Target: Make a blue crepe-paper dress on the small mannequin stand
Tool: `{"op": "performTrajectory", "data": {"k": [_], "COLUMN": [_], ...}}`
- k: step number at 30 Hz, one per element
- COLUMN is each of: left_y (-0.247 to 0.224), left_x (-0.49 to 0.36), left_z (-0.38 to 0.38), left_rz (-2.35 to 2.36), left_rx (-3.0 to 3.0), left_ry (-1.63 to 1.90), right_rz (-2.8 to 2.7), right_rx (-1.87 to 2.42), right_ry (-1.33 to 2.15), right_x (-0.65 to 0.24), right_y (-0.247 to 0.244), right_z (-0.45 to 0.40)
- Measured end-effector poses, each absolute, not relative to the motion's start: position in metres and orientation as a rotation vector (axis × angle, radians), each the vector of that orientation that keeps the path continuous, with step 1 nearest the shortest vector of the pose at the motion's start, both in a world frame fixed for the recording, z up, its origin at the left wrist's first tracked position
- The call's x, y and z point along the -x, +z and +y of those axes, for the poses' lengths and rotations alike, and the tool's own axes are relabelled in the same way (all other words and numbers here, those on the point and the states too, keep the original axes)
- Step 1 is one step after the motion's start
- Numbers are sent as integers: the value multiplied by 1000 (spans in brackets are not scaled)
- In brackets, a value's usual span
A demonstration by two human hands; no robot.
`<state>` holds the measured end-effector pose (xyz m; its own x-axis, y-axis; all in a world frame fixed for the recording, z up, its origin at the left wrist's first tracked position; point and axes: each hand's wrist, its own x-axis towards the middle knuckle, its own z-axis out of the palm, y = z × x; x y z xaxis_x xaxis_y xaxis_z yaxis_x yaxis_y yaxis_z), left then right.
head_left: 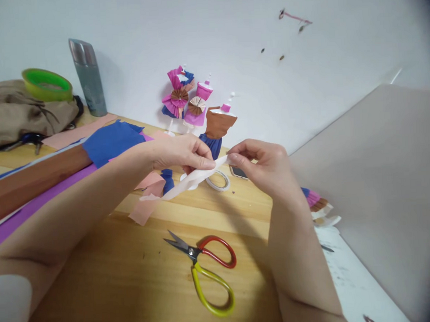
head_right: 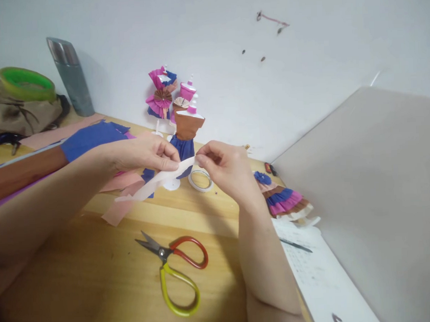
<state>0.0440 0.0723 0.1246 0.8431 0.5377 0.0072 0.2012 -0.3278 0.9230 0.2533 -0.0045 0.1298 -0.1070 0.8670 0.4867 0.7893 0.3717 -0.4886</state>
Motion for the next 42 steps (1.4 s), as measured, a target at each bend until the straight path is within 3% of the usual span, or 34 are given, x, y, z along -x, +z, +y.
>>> {"op": "performTrajectory", "data": {"k": [18, 42], "left_y": [110, 111], "left_x": [-53, -51], "left_z": [82, 80], "left_rz": [559, 514], "left_rx": [-1876, -1833], "left_ry": [249, 183], "right_rz": [-1815, -1652], "right_rx": [1270, 1230], "right_ry": [344, 257], "right_x": [-253, -255], "right_y": [128, 126], "right_z": [2, 2]}}
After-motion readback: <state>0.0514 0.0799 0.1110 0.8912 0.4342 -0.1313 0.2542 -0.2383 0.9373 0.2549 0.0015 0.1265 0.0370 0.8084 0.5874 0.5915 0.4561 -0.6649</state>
